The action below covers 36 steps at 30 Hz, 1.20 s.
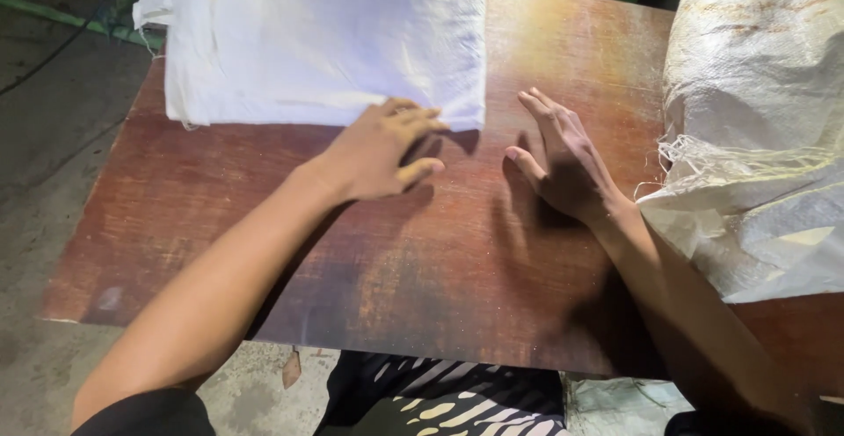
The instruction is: The person folds a white woven sack on a wooden table. They smooth the fabric, fold it in half, and then roll it tightly into a compact bundle. The person repeats this process with a second sack.
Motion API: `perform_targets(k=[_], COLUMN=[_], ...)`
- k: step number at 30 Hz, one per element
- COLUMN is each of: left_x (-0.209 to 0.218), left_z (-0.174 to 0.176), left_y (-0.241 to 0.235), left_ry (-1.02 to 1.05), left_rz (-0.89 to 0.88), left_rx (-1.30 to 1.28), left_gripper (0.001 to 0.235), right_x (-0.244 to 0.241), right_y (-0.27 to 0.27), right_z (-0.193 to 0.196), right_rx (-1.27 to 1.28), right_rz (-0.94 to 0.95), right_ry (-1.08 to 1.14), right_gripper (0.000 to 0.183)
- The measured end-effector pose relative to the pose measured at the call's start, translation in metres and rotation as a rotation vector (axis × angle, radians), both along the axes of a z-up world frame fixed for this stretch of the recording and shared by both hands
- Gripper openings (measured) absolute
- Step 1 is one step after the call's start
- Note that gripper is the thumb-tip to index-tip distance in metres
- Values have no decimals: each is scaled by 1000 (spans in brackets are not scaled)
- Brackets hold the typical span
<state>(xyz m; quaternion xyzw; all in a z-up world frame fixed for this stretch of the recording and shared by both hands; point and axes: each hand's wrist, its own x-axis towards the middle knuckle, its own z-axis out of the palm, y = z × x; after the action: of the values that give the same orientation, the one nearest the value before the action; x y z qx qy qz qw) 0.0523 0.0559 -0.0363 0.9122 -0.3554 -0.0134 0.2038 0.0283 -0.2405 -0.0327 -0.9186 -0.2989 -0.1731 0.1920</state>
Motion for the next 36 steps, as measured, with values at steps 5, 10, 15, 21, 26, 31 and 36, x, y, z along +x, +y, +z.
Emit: perform_targets(k=[5, 10, 15, 21, 26, 31, 36], left_x=[-23, -12, 16, 29, 23, 26, 20], left_z=[10, 10, 12, 0, 0, -6, 9], left_y=[-13, 4, 54, 89, 77, 71, 63], left_ry=[105, -157, -320, -193, -101, -131, -29], left_rz=[-214, -43, 381, 594, 475, 230, 270], left_rx=[-177, -285, -294, -445, -351, -497, -483], left_gripper=[56, 36, 36, 36, 44, 30, 32], right_x=[0, 6, 7, -14, -14, -17, -18], right_y=[-1, -13, -31, -30, -48, -73, -94], right_z=[-3, 0, 7, 18, 17, 52, 54], right_rx=[-137, -48, -37, -258, -70, 78, 33], right_rz=[56, 198, 198, -300, -150, -633, -655], right_ry=[-84, -91, -136, 89, -24, 132, 88], right_gripper=[56, 9, 24, 23, 26, 69, 67])
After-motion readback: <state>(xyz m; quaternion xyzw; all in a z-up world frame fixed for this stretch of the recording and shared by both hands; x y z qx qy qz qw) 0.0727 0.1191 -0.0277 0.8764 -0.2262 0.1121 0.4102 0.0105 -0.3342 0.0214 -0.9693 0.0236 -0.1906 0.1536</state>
